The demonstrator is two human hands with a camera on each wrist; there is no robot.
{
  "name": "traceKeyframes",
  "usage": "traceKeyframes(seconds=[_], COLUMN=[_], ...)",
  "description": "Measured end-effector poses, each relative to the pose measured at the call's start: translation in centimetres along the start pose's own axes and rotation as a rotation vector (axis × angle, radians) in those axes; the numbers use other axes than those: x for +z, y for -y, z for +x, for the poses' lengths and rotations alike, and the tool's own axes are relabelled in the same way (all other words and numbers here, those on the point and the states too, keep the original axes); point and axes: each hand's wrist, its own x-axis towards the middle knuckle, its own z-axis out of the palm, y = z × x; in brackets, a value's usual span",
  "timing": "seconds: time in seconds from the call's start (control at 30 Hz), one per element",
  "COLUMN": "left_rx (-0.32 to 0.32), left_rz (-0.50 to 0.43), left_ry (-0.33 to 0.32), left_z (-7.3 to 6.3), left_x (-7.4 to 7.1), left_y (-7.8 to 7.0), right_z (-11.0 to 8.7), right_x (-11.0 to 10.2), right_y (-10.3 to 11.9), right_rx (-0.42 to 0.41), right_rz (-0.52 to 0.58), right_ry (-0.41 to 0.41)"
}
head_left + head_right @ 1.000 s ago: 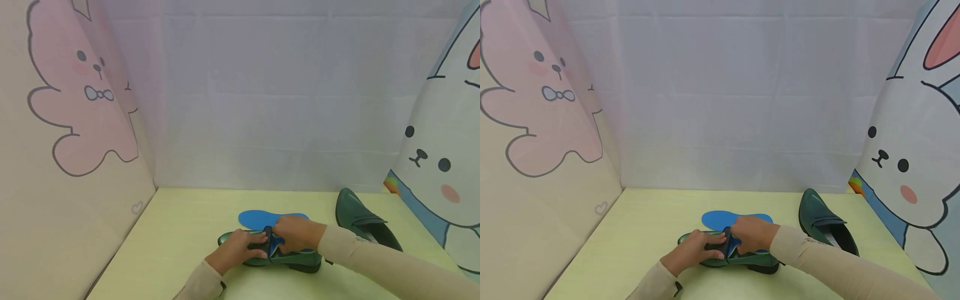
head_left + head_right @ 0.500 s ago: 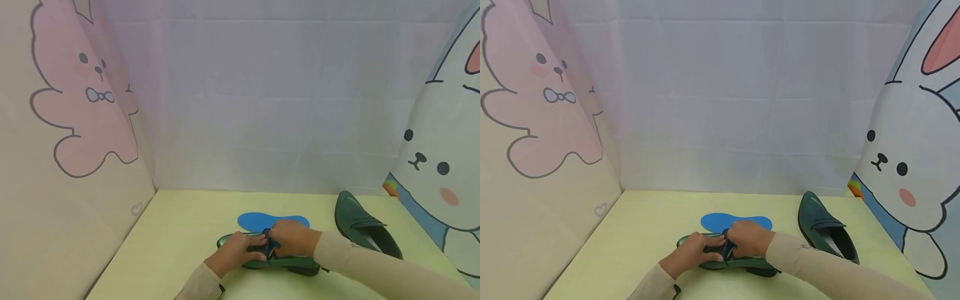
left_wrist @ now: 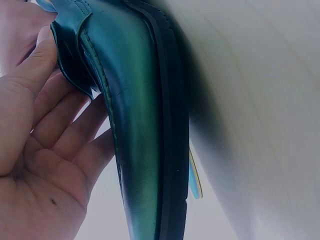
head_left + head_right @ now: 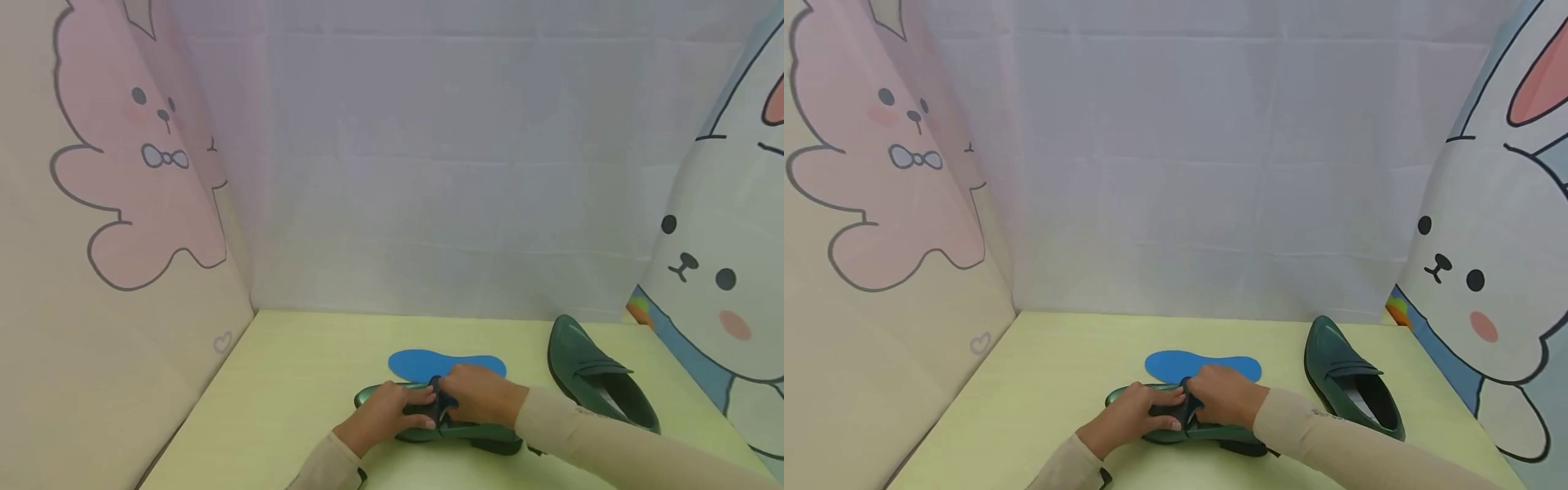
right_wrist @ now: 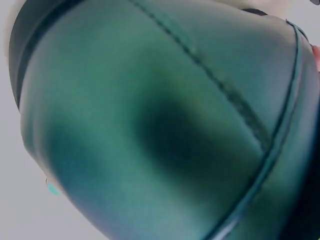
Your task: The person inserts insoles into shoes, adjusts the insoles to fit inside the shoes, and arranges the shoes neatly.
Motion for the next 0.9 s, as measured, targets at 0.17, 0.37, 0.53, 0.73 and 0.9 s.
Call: traceKeyframes(seconds=[0.17,0.37,0.53,0.73,0.9], left_rx=[-0.012,0.001,0.009,0.01,0.017], left_rz=[-0.01,0.001,0.014,-0.018,-0.024], left_ry=[0.002,-0.002,-0.002,-0.009,-0.007], left_z=[-0.16,-0.02,0.1,-0.03,0.02], left_x=[0.29,0.3,0.37,0.5,0.43], left_y=[0.01,0.2,0.46,0.6,0.56], right_z=[-0.2,-0.29,-0.33,-0.14,0.09], right_x=[0.05,0.14,0.37,0.56,0.9], right_y=[0.14,-0.09,-0.29,-0.05,0.17], right_rx=[-0.007,-0.029,-0.051,-0.073,-0.054], right_rz=[0.008,-0.002,0.001,-0.007,-0.062], right_ry=[0.008,-0.019,-0.034,-0.037,-0.035])
